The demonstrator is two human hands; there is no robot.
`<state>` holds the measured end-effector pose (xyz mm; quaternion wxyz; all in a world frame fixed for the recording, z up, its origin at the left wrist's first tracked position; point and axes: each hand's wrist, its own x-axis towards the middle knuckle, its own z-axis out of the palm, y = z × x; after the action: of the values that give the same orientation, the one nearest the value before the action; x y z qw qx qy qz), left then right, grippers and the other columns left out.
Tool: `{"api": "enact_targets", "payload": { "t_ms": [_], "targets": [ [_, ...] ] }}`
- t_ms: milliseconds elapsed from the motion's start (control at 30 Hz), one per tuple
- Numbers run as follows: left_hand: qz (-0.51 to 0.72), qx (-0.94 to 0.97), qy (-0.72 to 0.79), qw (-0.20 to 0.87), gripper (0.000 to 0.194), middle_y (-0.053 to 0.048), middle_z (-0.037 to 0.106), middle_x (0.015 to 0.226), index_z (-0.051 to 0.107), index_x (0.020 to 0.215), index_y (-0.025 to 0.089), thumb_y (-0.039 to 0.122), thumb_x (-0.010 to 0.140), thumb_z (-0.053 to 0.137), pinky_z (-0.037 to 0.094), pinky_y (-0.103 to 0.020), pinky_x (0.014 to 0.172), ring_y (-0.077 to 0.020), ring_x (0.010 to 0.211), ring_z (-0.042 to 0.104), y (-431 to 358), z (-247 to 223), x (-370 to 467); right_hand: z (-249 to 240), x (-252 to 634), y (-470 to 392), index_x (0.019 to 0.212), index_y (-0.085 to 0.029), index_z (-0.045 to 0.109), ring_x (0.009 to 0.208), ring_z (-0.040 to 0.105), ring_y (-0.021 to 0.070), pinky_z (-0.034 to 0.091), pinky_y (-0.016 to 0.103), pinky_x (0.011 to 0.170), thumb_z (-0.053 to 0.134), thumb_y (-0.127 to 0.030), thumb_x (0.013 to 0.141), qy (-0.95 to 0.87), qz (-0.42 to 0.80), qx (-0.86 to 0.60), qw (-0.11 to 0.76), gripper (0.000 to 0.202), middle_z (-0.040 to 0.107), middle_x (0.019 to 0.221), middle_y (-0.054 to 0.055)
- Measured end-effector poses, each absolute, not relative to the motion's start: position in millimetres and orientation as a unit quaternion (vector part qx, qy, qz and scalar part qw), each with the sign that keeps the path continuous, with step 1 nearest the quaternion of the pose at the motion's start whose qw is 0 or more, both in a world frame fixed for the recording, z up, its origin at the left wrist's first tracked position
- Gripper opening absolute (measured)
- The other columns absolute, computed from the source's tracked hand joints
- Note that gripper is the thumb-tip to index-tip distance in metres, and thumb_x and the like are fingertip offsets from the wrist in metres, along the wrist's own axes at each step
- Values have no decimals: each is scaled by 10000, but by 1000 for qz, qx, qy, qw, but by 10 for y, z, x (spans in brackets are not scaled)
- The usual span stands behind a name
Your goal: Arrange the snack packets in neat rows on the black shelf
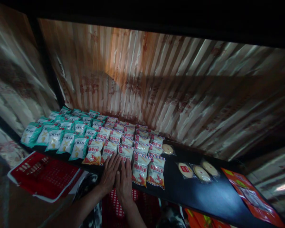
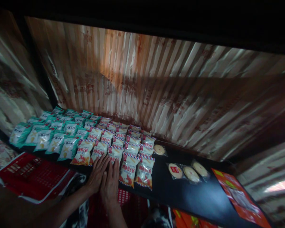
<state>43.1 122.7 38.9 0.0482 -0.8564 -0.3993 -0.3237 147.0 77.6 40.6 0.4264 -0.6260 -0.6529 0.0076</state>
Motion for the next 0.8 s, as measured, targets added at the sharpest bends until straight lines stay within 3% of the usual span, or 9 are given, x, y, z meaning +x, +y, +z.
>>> {"api": "enact_targets", "payload": {
  "t_ms": [267, 500, 800],
  "targets": [
    [-341, -835, -424, 80, 560, -118, 265, 1480, 123, 1440, 144, 207, 908, 288, 174, -452, 1108, -224, 1391, 130, 1174, 370, 498, 569, 1577, 655, 1406, -162, 273, 1371, 200, 276, 364, 532, 1008, 345, -263, 926, -673, -15, -614, 412, 496, 260, 1476, 146],
    [-329, -868, -359, 99, 572, -116, 219, 1495, 220, 1420, 172, 204, 874, 387, 183, -482, 1094, -267, 1384, 153, 953, 470, 709, 540, 1952, 407, 1436, -216, 187, 1379, 133, 319, 305, 595, 998, 300, -297, 941, -593, -99, -678, 424, 515, 137, 1514, 130],
    [-316, -885, -329, 92, 455, -91, 353, 1443, 386, 1347, 168, 216, 894, 391, 167, -442, 1106, -227, 1387, 155, 877, 426, 992, 388, 2107, 415, 1389, -187, 314, 1364, 196, 307, 348, 557, 998, 317, -316, 936, -591, -15, -679, 436, 471, 127, 1511, 143]
  ]
}}
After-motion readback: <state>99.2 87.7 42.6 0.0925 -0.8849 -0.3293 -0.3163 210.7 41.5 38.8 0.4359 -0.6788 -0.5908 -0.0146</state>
